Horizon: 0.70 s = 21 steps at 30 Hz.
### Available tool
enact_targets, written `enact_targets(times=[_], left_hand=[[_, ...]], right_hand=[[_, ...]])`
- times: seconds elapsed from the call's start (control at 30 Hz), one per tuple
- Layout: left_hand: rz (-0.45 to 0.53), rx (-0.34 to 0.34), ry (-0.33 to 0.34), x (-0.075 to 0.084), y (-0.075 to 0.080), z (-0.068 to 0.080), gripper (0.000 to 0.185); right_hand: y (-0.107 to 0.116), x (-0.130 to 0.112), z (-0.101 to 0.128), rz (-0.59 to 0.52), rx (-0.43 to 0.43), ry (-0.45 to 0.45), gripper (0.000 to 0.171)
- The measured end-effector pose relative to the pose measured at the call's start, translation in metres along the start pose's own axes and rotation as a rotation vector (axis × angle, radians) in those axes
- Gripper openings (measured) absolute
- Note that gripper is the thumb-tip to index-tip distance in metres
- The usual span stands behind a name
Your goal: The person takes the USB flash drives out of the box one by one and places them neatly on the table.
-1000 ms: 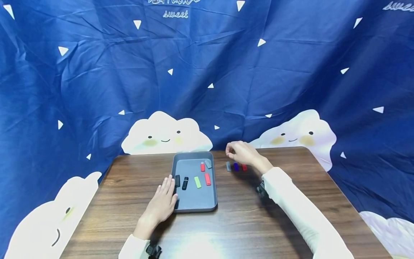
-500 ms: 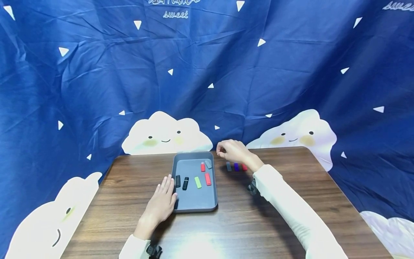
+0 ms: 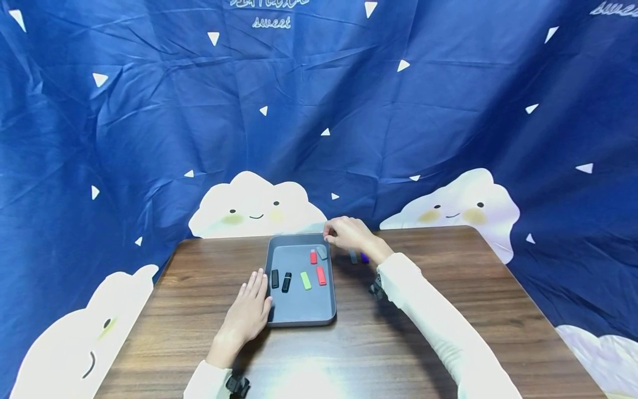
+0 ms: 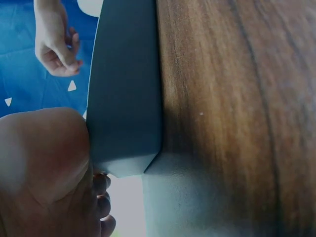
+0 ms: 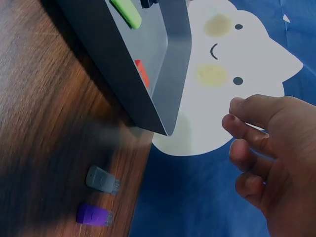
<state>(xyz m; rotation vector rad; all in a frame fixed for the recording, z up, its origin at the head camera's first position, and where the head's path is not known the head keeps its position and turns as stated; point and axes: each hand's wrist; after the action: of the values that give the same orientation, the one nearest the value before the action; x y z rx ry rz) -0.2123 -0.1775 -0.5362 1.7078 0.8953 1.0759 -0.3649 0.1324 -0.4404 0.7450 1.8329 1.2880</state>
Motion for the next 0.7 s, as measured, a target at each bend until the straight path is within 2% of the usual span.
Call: enact_targets(times=[0.2,0.4,0.6,0.7], left_hand=[[-0.001,-0.028,0.019,0.002,0.003,-0.001,0.058],[0.010,0.007,-0.003,-0.002,-0.002,-0.001,0.057],[-0.013,-0.023,0.017,-0.002,-0.002,-0.001,0.058],[-0.003,-0.010,0.007,-0.003,-0.003,0.000,0.058]], right_hand=[[-0.006,-0.005,-0.006,0.003,-0.012,-0.012,0.007],[-0.010,-0.014,-0.011,-0.013,-0.026,-0.018,0.008],[-0.016,-0.020,-0.017,-0.017,-0.030,-0.035,0.008],[-0.020,-0.023,-0.020,-0.023,-0.027,-0.041,0.008]])
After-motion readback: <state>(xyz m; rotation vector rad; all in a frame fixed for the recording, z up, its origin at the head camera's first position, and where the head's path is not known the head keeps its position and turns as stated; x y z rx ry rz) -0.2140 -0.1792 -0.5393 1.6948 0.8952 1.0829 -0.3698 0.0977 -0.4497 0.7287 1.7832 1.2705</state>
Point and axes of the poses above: each hand's wrist, its own z-axis away from the middle knuckle, its own y-axis out of the back of the hand, x = y × z, and after that the axes turned 1 degree about x, right-handed
